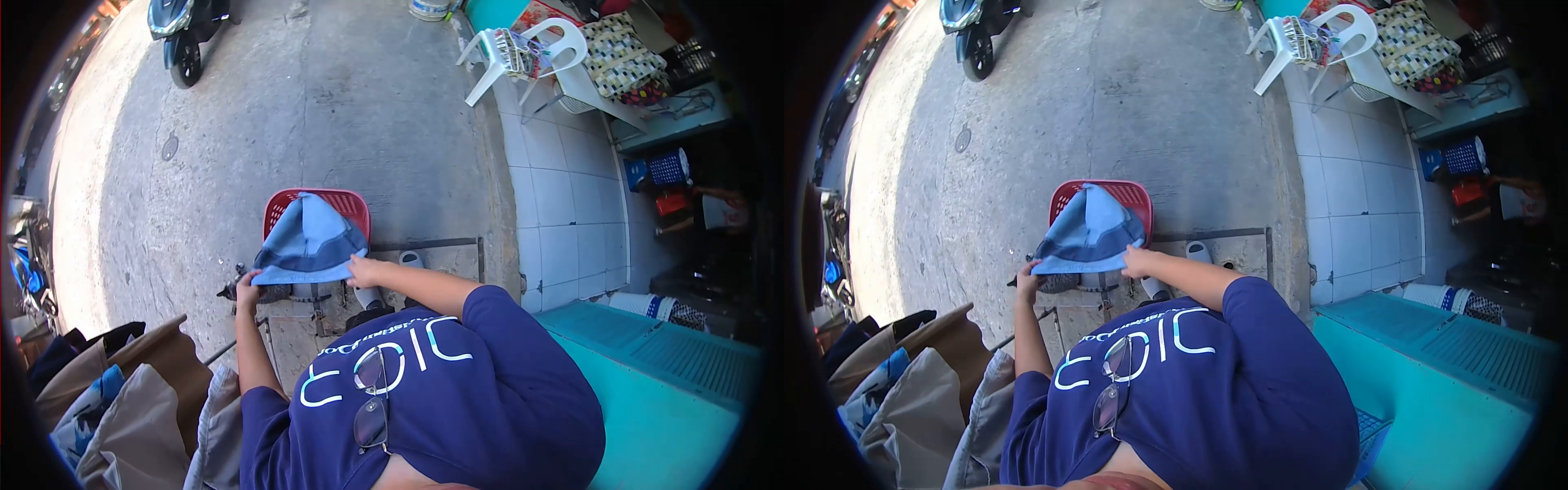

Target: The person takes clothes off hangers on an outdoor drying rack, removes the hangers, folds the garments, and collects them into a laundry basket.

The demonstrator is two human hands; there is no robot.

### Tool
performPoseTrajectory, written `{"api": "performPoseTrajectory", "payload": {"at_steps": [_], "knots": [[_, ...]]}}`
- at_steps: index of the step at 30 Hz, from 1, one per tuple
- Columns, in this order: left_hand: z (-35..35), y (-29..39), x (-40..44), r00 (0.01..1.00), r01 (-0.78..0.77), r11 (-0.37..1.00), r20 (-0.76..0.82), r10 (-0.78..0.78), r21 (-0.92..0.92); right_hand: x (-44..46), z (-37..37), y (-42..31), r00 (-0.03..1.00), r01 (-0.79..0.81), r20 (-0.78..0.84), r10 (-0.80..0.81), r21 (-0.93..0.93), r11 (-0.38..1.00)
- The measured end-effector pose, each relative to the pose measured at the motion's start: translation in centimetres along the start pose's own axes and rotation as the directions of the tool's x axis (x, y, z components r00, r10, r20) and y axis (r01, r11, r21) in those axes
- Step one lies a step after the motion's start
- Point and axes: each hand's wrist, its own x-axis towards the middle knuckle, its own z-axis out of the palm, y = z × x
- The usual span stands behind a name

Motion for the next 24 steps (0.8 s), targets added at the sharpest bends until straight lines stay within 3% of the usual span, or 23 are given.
{"api": "performPoseTrajectory", "payload": {"at_steps": [1, 2, 3, 4, 5, 6, 9, 10, 13, 15, 18, 21, 23, 24], "knots": [[-0.7, -3.7, 1.8, 1.000, -0.014, 0.997, 0.029, 0.012, 0.071, 0.7, 2.0, 1.2, 0.988, 0.050, 0.155, -0.027, -0.144, 0.988], [-0.2, -5.8, 2.1, 1.000, 0.014, 0.975, 0.023, -0.020, 0.222, -0.2, 0.9, 0.7, 0.907, 0.044, 0.420, 0.037, -0.181, 0.982], [0.5, -6.6, 1.1, 0.993, 0.103, 0.937, 0.019, -0.116, 0.333, -1.2, 0.0, 0.6, 0.879, 0.056, 0.476, 0.032, -0.169, 0.984], [1.2, -8.2, 1.4, 0.968, 0.228, 0.832, -0.024, -0.251, 0.506, -1.9, -0.5, 0.9, 0.901, 0.059, 0.434, -0.006, -0.110, 0.992], [1.2, -11.1, 3.2, 0.945, 0.229, 0.752, 0.046, -0.325, 0.618, -2.9, -1.4, 1.8, 0.941, 0.046, 0.335, -0.044, 0.002, 0.999], [2.7, -11.1, 2.4, 0.932, 0.232, 0.604, 0.003, -0.363, 0.762, -4.0, -2.3, 2.8, 0.972, 0.046, 0.225, -0.070, 0.112, 0.993], [6.5, -14.6, 4.8, 0.911, -0.009, 0.399, 0.172, -0.374, 0.917, -6.9, -6.2, 6.8, 0.994, -0.049, -0.082, 0.069, 0.221, 0.974], [9.1, -12.3, 3.0, 0.908, 0.006, 0.500, 0.205, -0.366, 0.866, -8.8, -7.7, 8.4, 0.978, -0.082, -0.168, 0.127, 0.253, 0.964], [16.7, -8.2, 3.6, 0.857, -0.210, 0.570, 0.430, -0.283, 0.794, -15.3, -11.7, 13.1, 0.894, -0.045, -0.410, 0.179, 0.315, 0.948], [21.4, -6.4, 5.1, 0.831, -0.265, 0.561, 0.481, -0.280, 0.784, -19.6, -13.9, 16.4, 0.826, 0.008, -0.531, 0.190, 0.348, 0.937], [28.0, -2.2, 8.2, 0.839, -0.307, 0.524, 0.486, -0.246, 0.795, -28.9, -20.5, 17.9, 0.800, 0.153, -0.562, 0.212, 0.532, 0.833], [34.5, 3.0, 11.0, 0.858, -0.380, 0.497, 0.498, -0.124, 0.780, -36.5, -24.9, 20.0, 0.476, 0.428, -0.870, 0.124, 0.353, 0.832], [38.6, 5.6, 12.7, 0.850, -0.452, 0.501, 0.527, -0.009, 0.738, -42.3, -27.9, 20.6, 0.160, 0.387, -0.987, 0.001, 0.063, 0.920], [41.8, 9.4, 9.3, 0.924, -0.195, 0.579, 0.346, -0.161, 0.791, -45.9, -29.2, 20.5, 0.038, 0.287, -0.997, -0.062, -0.049, 0.957]]}}
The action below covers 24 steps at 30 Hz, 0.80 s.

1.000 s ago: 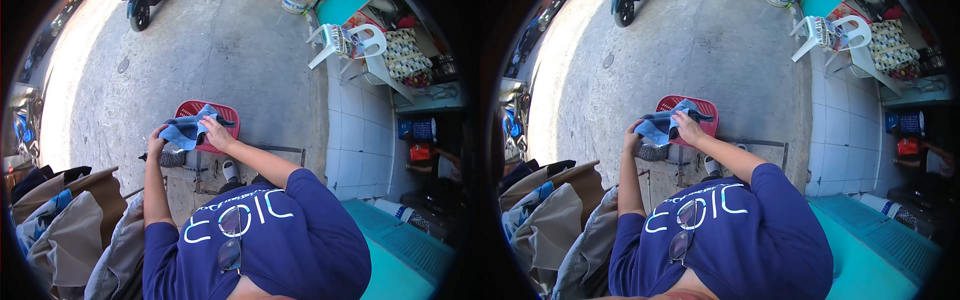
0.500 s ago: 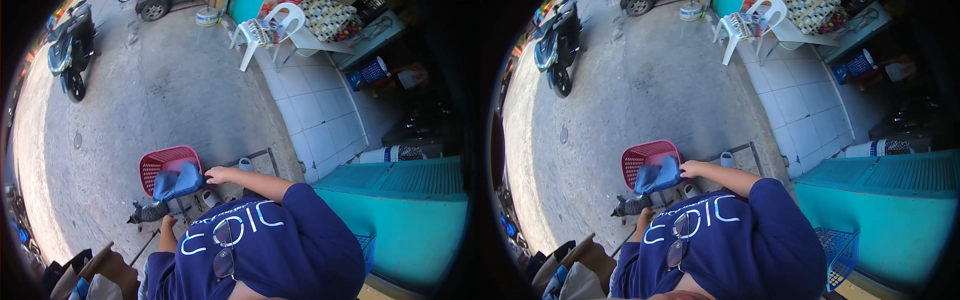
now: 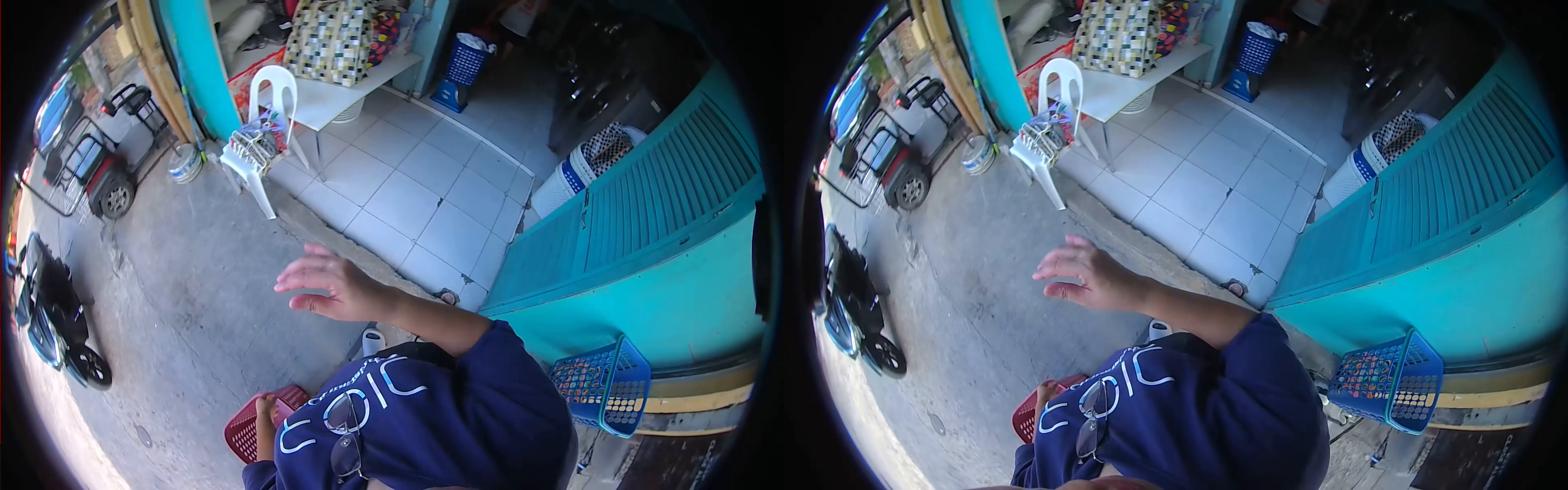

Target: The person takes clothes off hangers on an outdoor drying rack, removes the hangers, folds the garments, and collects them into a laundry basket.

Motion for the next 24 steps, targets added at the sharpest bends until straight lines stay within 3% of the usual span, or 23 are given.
{"api": "performPoseTrajectory", "payload": {"at_steps": [2, 5, 7, 11, 14, 16, 19, 21, 22, 23, 24], "knots": [[-0.1, 4.6, 1.3, 0.992, -0.119, 0.992, -0.038, 0.118, -0.026, 1.6, -6.8, -1.8, 0.969, 0.156, -0.169, -0.181, -0.153, 0.976], [0.3, 9.0, 2.8, 0.994, -0.108, 0.987, -0.003, 0.108, -0.123, 2.3, -14.1, -2.9, 0.856, 0.304, -0.359, -0.373, -0.235, 0.923], [0.3, 10.8, 3.7, 0.996, -0.078, 0.993, 0.045, 0.083, -0.093, 2.4, -17.6, -2.8, 0.781, 0.391, -0.372, -0.501, -0.333, 0.858], [-0.6, 14.0, 6.1, 0.988, 0.009, 0.996, 0.154, -0.023, 0.094, 4.0, -20.1, -1.4, 0.610, 0.261, -0.539, -0.581, -0.555, 0.789], [-1.7, 18.2, 9.6, 0.970, 0.071, 0.970, 0.211, -0.122, 0.232, 6.5, -21.4, -1.8, 0.641, -0.037, -0.650, -0.408, -0.558, 0.829], [-3.1, 22.9, 13.1, 0.959, 0.090, 0.945, 0.227, -0.167, 0.315, 8.5, -22.6, -0.7, 0.658, -0.105, -0.640, -0.396, -0.599, 0.793], [-5.4, 33.2, 19.6, 0.958, 0.107, 0.897, 0.196, -0.208, 0.429, 11.8, -25.4, 3.2, 0.634, 0.061, -0.496, -0.593, -0.733, 0.678], [-5.9, 42.2, 23.9, 0.979, 0.011, 0.838, 0.166, -0.120, 0.546, 13.7, -26.2, 5.2, 0.586, 0.091, -0.491, -0.644, -0.751, 0.654], [-5.5, 46.7, 26.2, 0.984, -0.138, 0.746, 0.175, 0.030, 0.651, 14.6, -26.6, 6.1, 0.567, 0.098, -0.488, -0.664, -0.760, 0.643], [-4.9, 51.4, 28.1, 0.938, -0.344, 0.694, 0.208, 0.276, 0.632, 15.4, -27.2, 6.9, 0.563, 0.087, -0.489, -0.667, -0.767, 0.636], [-3.7, 56.5, 29.7, 0.862, -0.448, 0.573, 0.162, 0.480, 0.686, 16.0, -27.7, 7.7, 0.560, 0.081, -0.490, -0.668, -0.770, 0.632]]}}
